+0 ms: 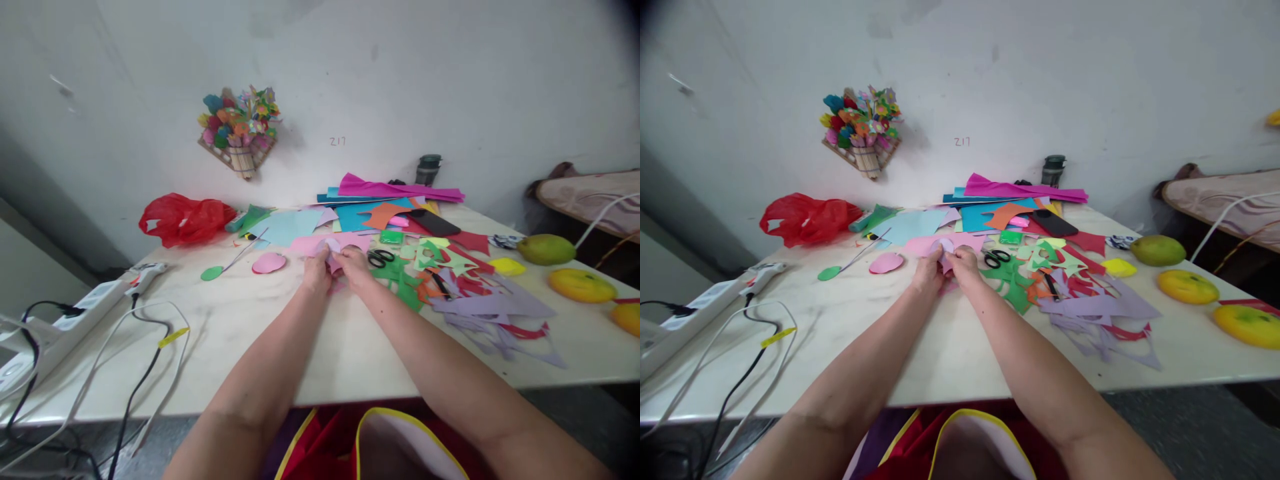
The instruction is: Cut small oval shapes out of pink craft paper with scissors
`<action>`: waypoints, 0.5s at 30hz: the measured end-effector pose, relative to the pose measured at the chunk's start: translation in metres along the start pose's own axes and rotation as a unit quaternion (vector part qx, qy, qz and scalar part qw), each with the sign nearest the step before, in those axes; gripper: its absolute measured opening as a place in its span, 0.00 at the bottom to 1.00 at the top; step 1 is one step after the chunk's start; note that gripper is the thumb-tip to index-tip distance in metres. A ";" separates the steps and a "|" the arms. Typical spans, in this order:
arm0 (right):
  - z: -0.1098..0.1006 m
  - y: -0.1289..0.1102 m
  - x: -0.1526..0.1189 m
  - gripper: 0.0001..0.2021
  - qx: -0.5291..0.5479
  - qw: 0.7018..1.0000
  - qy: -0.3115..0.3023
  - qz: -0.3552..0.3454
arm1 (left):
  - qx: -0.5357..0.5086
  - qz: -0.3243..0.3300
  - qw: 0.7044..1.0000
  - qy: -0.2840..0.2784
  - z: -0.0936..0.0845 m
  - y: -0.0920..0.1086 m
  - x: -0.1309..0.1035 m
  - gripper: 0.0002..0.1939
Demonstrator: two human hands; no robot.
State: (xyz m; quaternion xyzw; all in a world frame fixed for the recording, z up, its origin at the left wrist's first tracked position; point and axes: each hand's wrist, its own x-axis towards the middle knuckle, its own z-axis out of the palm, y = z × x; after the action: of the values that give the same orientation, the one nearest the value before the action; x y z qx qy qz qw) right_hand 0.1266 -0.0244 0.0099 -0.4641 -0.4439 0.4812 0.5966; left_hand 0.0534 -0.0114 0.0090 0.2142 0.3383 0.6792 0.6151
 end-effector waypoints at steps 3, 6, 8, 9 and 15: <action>-0.008 -0.005 0.003 0.12 -0.087 0.996 -0.034 0.003 | -0.026 0.024 0.999 0.026 0.000 0.005 0.003 0.04; -0.022 -0.012 0.010 0.10 -0.221 0.974 -0.043 0.001 | -0.042 0.042 0.997 0.055 -0.002 0.009 0.008 0.06; -0.032 -0.017 0.014 0.11 -0.348 0.937 -0.011 -0.016 | -0.046 0.044 0.996 0.067 -0.005 0.010 0.013 0.06; -0.037 -0.021 0.016 0.12 -0.418 0.908 0.008 -0.034 | -0.046 0.040 0.996 0.072 -0.007 0.010 0.016 0.05; -0.056 -0.039 0.017 0.16 -0.666 0.739 0.093 -0.054 | -0.046 0.023 0.995 0.088 -0.014 0.012 0.023 0.05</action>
State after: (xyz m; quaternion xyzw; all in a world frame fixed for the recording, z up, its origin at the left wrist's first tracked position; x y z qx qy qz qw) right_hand 0.1903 -0.0193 0.0393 -0.7610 -0.6173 -0.0152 0.1988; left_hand 0.0321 0.0084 0.0054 0.1331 0.3548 0.7238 0.5766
